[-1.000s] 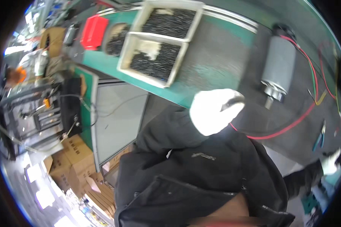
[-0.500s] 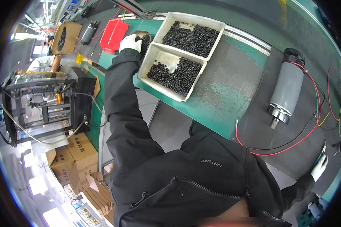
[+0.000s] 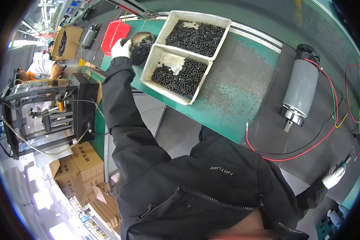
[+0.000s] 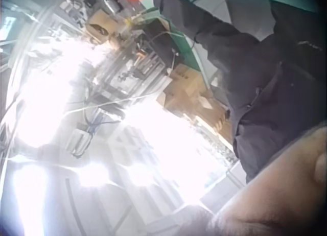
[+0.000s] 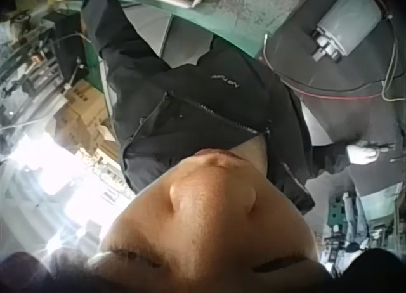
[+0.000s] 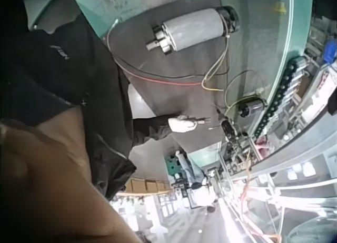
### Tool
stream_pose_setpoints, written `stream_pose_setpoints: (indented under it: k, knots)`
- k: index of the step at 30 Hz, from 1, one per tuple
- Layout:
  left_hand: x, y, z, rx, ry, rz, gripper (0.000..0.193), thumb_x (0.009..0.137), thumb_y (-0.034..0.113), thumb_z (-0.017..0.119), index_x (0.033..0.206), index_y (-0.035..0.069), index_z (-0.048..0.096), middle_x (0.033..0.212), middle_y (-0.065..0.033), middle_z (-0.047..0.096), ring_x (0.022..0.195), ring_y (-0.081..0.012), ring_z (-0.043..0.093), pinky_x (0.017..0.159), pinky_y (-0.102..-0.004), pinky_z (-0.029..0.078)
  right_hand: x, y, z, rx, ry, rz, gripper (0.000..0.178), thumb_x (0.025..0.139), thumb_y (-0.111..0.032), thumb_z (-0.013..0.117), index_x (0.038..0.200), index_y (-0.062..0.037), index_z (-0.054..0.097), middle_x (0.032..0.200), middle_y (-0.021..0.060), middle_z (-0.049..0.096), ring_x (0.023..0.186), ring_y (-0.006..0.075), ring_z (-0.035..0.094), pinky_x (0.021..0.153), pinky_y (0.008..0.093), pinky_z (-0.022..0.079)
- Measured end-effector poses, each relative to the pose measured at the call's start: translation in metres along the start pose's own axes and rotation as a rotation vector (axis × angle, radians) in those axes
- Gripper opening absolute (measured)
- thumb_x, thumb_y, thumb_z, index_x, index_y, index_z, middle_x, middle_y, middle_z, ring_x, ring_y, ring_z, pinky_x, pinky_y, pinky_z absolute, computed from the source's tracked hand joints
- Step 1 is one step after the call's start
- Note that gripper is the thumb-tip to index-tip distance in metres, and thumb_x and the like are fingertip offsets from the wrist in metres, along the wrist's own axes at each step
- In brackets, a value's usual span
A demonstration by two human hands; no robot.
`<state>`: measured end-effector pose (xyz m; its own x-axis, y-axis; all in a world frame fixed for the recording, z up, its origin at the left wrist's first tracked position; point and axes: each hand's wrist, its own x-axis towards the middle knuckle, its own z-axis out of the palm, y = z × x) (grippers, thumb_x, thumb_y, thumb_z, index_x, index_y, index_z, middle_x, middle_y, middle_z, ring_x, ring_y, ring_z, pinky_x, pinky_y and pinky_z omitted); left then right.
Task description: Assembling electronic motors by attaching fans and components using an electric screwdriver and pliers.
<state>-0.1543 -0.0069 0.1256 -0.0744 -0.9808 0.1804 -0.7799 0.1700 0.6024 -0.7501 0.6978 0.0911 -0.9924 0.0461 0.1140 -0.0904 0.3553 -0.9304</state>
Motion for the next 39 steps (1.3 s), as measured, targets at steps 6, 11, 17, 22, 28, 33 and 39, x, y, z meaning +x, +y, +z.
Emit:
stream_pose_setpoints:
  k: [6,11,17,22,28,33,39]
  knots:
    - [-0.054,0.051,-0.013,-0.73,-0.018,-0.224,0.021,0.091,0.014,0.058,0.108,0.002,0.057,0.091,-0.0094,0.066,0.068,-0.0132,0.056,0.053,-0.024,0.043,-0.034,-0.069,0.037,0.651,-0.593,-0.103,0.062,0.09,-0.033,0.064,0.134,0.0052,0.044,0.104,0.0067,0.052,0.064,0.0081,0.038,0.055,0.0245,0.03]
    - [-0.117,0.129,0.004,-1.272,-0.072,-0.259,0.016,0.089,0.011,0.058,0.102,0.003,0.055,0.094,-0.0105,0.064,0.071,-0.0159,0.057,0.057,-0.0284,0.049,-0.068,-0.12,0.071,0.184,-0.546,-0.444,0.054,0.077,-0.006,0.058,0.129,0.0032,0.047,0.127,0.0155,0.052,0.105,0.0225,0.055,0.09,0.0331,0.043]
    - [-0.285,0.322,0.065,-1.55,-0.871,-0.361,0.014,0.089,0.013,0.061,0.097,0.002,0.057,0.095,-0.0141,0.062,0.066,-0.0122,0.054,0.057,-0.0262,0.045,-0.132,-0.213,0.117,-0.119,-0.707,-0.916,0.056,0.061,-0.002,0.065,0.116,-0.0014,0.063,0.107,0.0148,0.054,0.092,0.0238,0.056,0.085,0.0348,0.046]
    - [-0.313,0.355,0.084,-1.653,-1.049,-0.397,0.015,0.09,0.013,0.061,0.097,0.002,0.056,0.096,-0.0142,0.062,0.068,-0.0123,0.056,0.058,-0.0269,0.045,-0.121,-0.247,0.122,-0.407,-0.703,-1.285,0.061,0.056,-0.001,0.067,0.117,-0.0063,0.064,0.11,0.0159,0.056,0.098,0.0298,0.056,0.088,0.0368,0.045]
    - [-0.322,0.359,0.088,-1.6,-1.029,-0.355,0.015,0.09,0.012,0.061,0.097,0.002,0.055,0.097,-0.0149,0.063,0.07,-0.0132,0.06,0.06,-0.0265,0.048,-0.117,-0.241,0.11,-0.467,-0.612,-1.361,0.061,0.055,-0.003,0.068,0.115,-0.0109,0.067,0.11,0.0145,0.057,0.098,0.029,0.055,0.084,0.0374,0.047]
    - [-0.325,0.364,0.088,-1.632,-0.976,-0.397,0.017,0.088,0.01,0.063,0.099,0.0,0.054,0.098,-0.0154,0.063,0.072,-0.015,0.061,0.066,-0.0275,0.051,-0.116,-0.24,0.113,-0.522,-0.591,-1.362,0.063,0.054,-0.001,0.068,0.116,-0.0107,0.067,0.109,0.0132,0.058,0.098,0.0282,0.054,0.083,0.0364,0.047]
    - [-0.327,0.364,0.091,-1.646,-0.886,-0.404,0.022,0.09,0.012,0.062,0.1,-0.004,0.052,0.087,-0.0144,0.064,0.068,-0.0142,0.061,0.064,-0.0275,0.051,-0.119,-0.239,0.114,-0.468,-0.556,-1.363,0.062,0.055,-0.001,0.067,0.116,-0.0103,0.067,0.108,0.0123,0.057,0.097,0.0276,0.054,0.082,0.0356,0.047]
